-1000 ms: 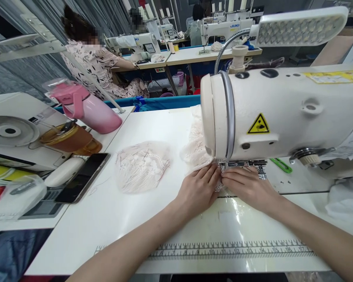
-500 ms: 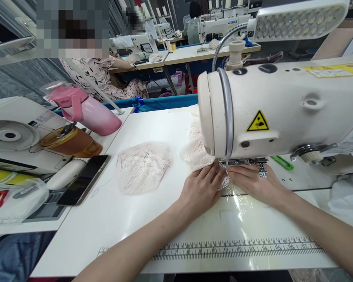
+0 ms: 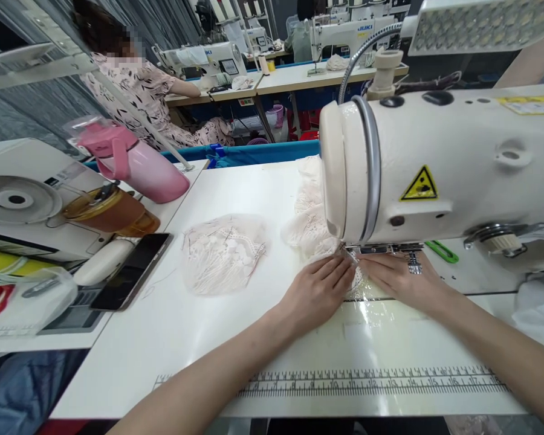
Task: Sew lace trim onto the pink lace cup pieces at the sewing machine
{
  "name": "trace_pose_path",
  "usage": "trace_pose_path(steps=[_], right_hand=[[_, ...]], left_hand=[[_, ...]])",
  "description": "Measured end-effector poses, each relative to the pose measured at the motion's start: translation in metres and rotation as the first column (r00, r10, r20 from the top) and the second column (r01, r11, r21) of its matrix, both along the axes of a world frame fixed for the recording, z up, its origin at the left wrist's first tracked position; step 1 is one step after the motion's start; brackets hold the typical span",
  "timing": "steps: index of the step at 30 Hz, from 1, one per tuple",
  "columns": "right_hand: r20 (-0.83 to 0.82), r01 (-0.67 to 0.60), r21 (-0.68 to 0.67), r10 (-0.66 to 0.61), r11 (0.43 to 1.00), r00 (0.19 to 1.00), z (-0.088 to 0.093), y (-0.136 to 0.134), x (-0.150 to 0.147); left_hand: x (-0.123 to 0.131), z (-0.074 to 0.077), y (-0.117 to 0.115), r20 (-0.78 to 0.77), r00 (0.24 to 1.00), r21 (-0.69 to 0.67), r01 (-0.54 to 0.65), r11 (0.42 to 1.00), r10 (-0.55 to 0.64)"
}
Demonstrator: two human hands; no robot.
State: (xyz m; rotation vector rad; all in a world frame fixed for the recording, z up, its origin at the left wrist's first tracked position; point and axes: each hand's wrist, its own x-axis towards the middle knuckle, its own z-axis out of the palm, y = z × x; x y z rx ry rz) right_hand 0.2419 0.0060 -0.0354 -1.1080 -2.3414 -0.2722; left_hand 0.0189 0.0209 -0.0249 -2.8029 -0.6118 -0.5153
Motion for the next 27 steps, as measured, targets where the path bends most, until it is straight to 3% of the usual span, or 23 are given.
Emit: trace_pose_path(steps=[3, 8, 11, 15, 20, 27], right_hand=[[0.054, -0.001, 0.03, -0.001, 1.0, 0.999, 0.004, -0.003, -0.002], [0.227, -0.035, 0.189, -0.009, 0.981, 0.974, 0.013, -0.006, -0.008], [0.274, -0.063, 0.166, 0.016, 0.984, 0.962, 0.01, -0.006, -0.011], [0.207, -0.082, 0.111, 0.057, 0.99, 0.977, 0.003, -0.007, -0.018], [0.172, -0.131, 0.167, 0.102, 0.977, 0.98, 0.004, -0.006, -0.024], [0.121, -0.108, 0.147, 0.09, 0.983, 0.989, 0.004, -0.008, -0.023]], left_hand=[[-0.004, 0.002, 0.004, -0.009, 1.0, -0.039, 0.012, 0.999, -0.012], [-0.012, 0.009, 0.01, -0.057, 0.998, -0.121, 0.026, 0.992, -0.033], [-0.015, 0.012, 0.015, -0.064, 0.996, -0.118, 0.049, 0.992, -0.057], [-0.017, 0.013, 0.019, -0.073, 0.996, -0.086, 0.048, 0.995, -0.055], [-0.013, 0.01, 0.015, -0.07, 0.998, -0.017, -0.008, 1.0, 0.007], [-0.011, 0.006, 0.014, -0.04, 0.999, -0.063, -0.017, 0.998, 0.015]])
